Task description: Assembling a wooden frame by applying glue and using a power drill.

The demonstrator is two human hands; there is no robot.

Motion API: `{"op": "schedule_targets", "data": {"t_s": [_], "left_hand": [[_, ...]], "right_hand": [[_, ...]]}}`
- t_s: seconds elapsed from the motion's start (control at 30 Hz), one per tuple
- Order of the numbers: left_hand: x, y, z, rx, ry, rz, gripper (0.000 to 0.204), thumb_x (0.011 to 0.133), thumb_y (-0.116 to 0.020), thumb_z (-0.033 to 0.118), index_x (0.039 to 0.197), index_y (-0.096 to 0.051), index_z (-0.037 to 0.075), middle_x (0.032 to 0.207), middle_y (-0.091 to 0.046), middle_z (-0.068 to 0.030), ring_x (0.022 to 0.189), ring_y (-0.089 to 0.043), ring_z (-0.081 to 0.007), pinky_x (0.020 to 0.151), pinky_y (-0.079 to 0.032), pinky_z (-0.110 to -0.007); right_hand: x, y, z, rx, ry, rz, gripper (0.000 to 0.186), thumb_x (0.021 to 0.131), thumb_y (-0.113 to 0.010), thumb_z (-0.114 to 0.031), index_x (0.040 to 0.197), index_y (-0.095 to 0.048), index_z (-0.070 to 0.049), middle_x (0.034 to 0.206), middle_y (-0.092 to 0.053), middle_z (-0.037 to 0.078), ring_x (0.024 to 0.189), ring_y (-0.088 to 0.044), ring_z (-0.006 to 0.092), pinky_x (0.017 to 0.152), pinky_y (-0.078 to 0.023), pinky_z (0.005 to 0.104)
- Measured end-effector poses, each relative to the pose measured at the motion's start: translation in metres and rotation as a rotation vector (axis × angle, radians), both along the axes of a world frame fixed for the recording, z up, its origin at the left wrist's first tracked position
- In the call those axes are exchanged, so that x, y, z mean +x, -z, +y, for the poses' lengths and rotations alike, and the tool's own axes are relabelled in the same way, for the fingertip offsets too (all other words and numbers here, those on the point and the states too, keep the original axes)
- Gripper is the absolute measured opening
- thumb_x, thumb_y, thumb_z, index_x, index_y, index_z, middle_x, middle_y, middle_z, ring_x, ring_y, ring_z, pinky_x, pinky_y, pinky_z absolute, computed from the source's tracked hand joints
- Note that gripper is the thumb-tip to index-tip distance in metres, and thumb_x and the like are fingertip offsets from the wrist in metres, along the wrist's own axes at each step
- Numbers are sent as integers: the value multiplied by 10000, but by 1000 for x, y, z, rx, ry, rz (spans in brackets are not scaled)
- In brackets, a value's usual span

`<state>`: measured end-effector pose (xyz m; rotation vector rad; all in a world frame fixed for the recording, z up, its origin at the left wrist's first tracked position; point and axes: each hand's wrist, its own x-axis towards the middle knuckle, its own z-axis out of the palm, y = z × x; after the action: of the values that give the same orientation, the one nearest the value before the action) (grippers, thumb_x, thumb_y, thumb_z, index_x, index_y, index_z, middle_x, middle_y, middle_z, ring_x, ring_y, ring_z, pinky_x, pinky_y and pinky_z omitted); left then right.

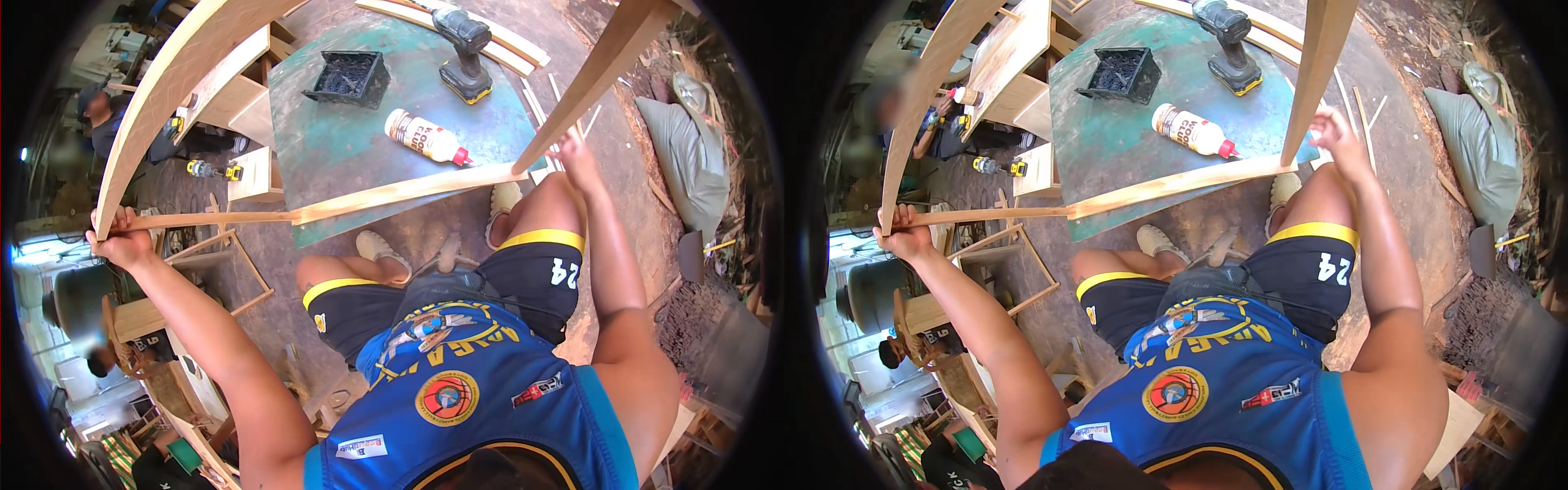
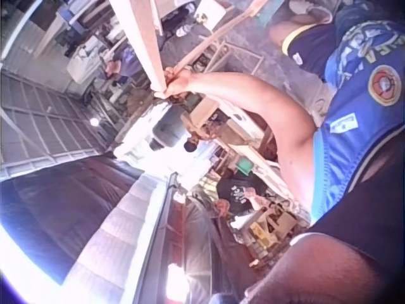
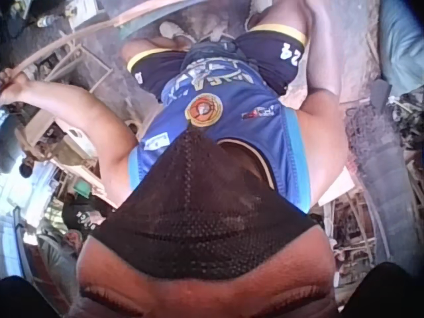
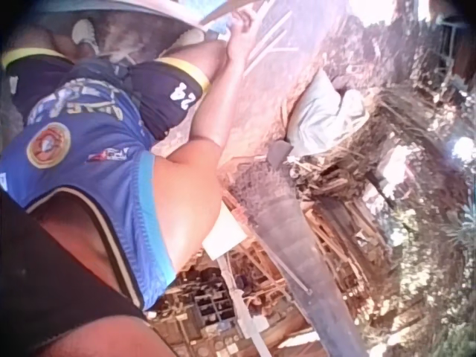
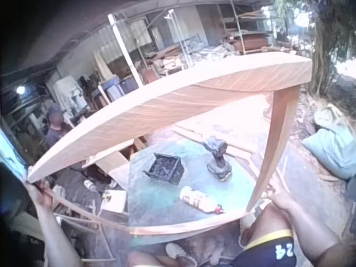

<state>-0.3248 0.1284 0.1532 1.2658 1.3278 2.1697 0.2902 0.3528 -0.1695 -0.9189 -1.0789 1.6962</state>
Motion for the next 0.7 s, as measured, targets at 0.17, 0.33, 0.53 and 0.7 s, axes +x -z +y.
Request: {"op": "schedule_targets", "data": {"t_s": [0.17, 0.33, 0.53, 0.7], "left_hand": [[6, -7, -5, -15, -91, 6, 360, 854, -455, 469, 745, -449, 125, 587, -318, 17, 523, -305, -104, 513, -264, -265], [17, -5, -6, -23, -100, -4, 343, 914, -405, 419, 746, -447, 122, 615, -339, 10, 520, -310, -110, 507, -268, -270], [44, -3, 1, 33, -167, -3, 315, 923, -396, 367, 841, -503, 83, 668, -357, -14, 591, -331, -132, 555, -292, -280], [20, -4, -12, 61, -140, -36, 367, 936, -440, 430, 903, -532, 76, 692, -446, -39, 612, -408, -162, 572, -335, -292]], "right_hand": [[-49, -14, -33, 581, -86, -684, 206, 829, -669, -125, 1010, -604, -52, 965, -628, 56, 959, -594, 165, 794, -467, 310], [-50, -9, 18, 518, -273, -774, 193, 840, -661, -149, 995, -597, -54, 901, -643, 80, 899, -604, 174, 800, -470, 326], [-40, -7, 43, 537, -153, -989, 332, 828, -673, -330, 953, -636, -24, 833, -664, 114, 830, -648, 201, 767, -489, 338], [-73, -78, -19, 237, -730, -1331, 433, 806, -681, -440, 721, -655, -16, 545, -588, 75, 586, -614, 161, 596, -497, 290]]}}
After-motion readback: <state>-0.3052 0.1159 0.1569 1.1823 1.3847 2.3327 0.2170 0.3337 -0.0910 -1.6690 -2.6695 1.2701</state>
